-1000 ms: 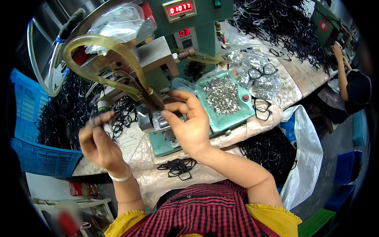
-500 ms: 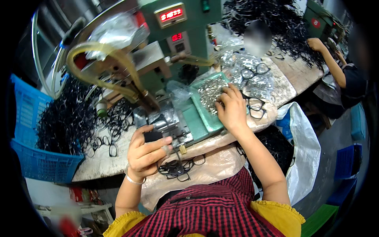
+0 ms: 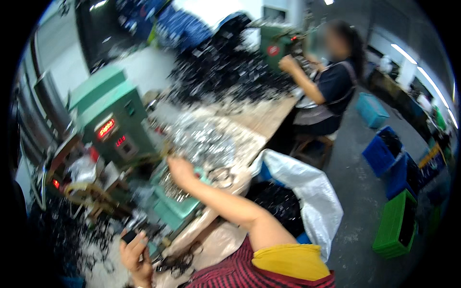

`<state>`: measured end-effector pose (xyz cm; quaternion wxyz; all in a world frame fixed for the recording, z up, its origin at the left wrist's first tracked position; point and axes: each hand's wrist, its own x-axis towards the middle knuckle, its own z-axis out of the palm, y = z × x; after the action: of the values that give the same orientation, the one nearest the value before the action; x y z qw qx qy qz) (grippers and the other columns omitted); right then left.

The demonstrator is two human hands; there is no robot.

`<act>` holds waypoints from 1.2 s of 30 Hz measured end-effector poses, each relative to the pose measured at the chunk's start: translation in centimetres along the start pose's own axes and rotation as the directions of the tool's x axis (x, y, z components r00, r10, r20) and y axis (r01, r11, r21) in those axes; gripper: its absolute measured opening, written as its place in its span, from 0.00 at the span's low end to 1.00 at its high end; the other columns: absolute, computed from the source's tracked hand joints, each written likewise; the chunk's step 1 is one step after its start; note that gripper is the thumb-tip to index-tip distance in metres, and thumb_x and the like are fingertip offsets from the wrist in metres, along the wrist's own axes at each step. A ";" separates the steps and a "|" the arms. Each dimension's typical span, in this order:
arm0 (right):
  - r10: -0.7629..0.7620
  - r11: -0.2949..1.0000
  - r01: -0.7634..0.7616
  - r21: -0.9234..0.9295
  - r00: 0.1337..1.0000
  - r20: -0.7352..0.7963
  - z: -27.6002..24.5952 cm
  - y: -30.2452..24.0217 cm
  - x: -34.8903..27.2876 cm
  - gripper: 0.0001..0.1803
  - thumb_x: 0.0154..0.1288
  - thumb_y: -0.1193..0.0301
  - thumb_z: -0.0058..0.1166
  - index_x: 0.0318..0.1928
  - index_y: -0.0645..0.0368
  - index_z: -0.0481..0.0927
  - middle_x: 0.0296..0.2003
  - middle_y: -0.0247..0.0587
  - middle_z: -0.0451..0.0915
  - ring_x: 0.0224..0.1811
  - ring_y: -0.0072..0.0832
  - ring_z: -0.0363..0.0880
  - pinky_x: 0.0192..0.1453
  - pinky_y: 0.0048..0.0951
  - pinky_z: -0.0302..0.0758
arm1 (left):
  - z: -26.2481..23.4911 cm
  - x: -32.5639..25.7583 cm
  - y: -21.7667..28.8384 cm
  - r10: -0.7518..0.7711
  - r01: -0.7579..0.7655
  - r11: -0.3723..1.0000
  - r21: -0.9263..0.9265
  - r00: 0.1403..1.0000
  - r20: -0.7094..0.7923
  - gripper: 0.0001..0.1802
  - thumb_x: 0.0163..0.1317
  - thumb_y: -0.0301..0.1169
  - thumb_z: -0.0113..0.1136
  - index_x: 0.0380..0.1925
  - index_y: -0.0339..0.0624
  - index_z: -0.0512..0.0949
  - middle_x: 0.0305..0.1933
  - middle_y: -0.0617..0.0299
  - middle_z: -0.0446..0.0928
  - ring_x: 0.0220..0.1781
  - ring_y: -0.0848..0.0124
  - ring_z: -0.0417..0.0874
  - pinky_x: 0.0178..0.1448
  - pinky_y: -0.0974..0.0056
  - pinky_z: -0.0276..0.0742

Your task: The person repeatedly picks up black eyeglass frames and small metal screws, places each frame into a green press machine, and activates the press to attach the screws. Finished frames are set aside on the table. The process is repeated continuously with frames from a nearby pile.

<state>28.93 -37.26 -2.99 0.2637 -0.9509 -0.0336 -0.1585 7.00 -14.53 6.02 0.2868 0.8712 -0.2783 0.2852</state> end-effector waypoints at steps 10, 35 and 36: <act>0.340 0.390 0.010 0.921 0.928 -0.155 -1.5 1.1 -8.1 0.07 0.71 0.75 0.50 0.45 0.62 0.79 0.38 0.32 0.80 0.39 0.17 0.76 0.45 0.18 0.73 | -11.8 -10.2 -7.3 -0.291 0.587 0.733 0.344 0.728 -0.620 0.10 0.59 0.16 0.59 0.41 0.36 0.79 0.49 0.51 0.81 0.50 0.58 0.81 0.56 0.60 0.72; -0.188 0.487 0.110 0.867 0.982 -0.019 -7.0 -10.2 -7.9 0.09 0.53 0.80 0.61 0.36 0.64 0.78 0.33 0.36 0.81 0.38 0.23 0.79 0.47 0.24 0.74 | -2.5 -7.3 -17.2 -0.663 0.507 0.746 -0.433 0.626 -0.409 0.10 0.70 0.32 0.56 0.32 0.38 0.71 0.28 0.73 0.66 0.30 0.84 0.62 0.32 0.76 0.60; -0.116 0.420 0.006 0.907 0.992 0.048 -6.4 -11.1 -7.5 0.10 0.53 0.80 0.61 0.37 0.64 0.77 0.33 0.35 0.80 0.38 0.22 0.79 0.47 0.23 0.74 | -2.0 -7.1 -16.9 -0.697 0.607 0.715 -0.348 0.575 -0.429 0.09 0.70 0.33 0.56 0.34 0.39 0.71 0.27 0.71 0.69 0.27 0.83 0.65 0.31 0.76 0.63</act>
<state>18.36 -30.82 5.27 0.7251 -0.6651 -0.1614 -0.0759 12.44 0.62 -3.11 0.5065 0.7700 0.1316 0.3649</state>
